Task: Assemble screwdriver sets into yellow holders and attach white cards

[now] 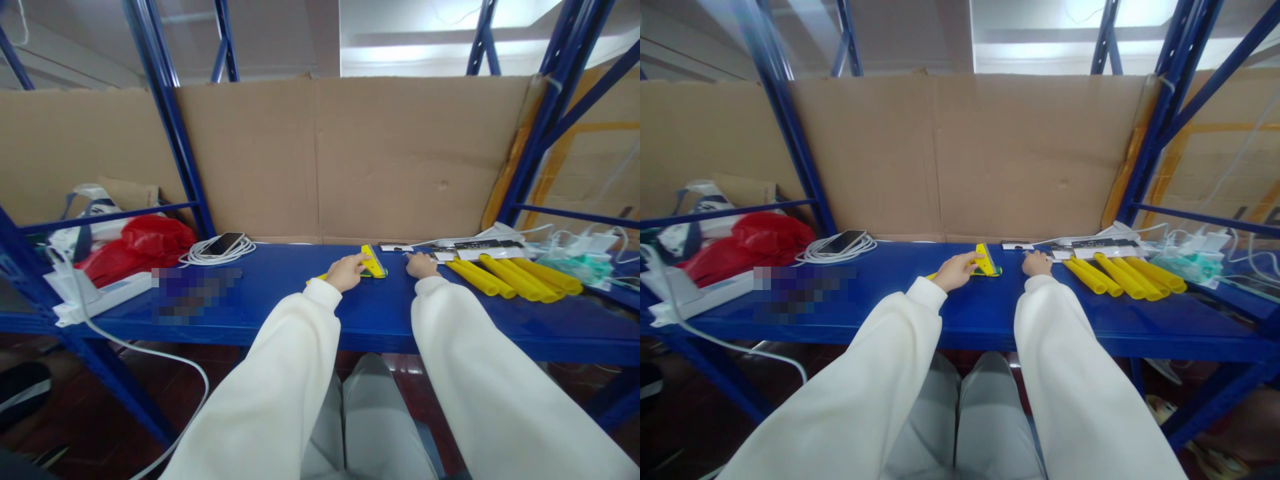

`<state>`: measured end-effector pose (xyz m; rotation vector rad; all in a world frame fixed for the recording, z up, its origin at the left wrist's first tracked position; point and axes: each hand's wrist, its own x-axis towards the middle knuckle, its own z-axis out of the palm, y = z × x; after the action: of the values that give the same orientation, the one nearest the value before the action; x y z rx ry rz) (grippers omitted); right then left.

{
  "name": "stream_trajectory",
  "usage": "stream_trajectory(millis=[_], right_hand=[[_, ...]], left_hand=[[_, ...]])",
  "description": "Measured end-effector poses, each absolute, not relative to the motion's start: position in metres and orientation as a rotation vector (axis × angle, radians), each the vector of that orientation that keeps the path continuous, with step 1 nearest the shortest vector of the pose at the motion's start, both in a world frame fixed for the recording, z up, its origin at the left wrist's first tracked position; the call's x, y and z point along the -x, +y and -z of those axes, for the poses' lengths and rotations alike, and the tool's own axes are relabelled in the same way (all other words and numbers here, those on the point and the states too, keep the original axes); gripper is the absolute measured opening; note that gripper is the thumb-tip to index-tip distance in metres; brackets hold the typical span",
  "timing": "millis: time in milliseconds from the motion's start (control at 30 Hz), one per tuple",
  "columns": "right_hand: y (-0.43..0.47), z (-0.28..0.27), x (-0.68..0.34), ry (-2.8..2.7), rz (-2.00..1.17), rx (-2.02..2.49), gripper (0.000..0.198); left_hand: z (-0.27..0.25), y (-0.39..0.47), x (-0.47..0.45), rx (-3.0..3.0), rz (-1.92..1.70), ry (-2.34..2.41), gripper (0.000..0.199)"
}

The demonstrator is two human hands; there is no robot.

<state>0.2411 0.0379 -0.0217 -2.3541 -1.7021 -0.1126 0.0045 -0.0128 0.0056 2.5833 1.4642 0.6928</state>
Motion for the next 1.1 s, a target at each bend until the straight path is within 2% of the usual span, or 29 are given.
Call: stream_trajectory(millis=[767,967,1100], right_hand=[[0.053,0.013,-0.247,-1.82,0.13,2.32,0.049],[0.056,0.015,-0.252,-1.7,0.122,2.263,0.039],[0.062,0.02,-0.256,-1.655,0.049,2.01,0.023]], left_hand=[[-0.005,-0.015,-0.007,-2.58,-0.669,1.412,0.043],[-0.004,-0.013,-0.007,-2.57,-0.684,1.409,0.043],[-0.003,-0.012,-0.007,-2.56,-0.703,1.407,0.043]])
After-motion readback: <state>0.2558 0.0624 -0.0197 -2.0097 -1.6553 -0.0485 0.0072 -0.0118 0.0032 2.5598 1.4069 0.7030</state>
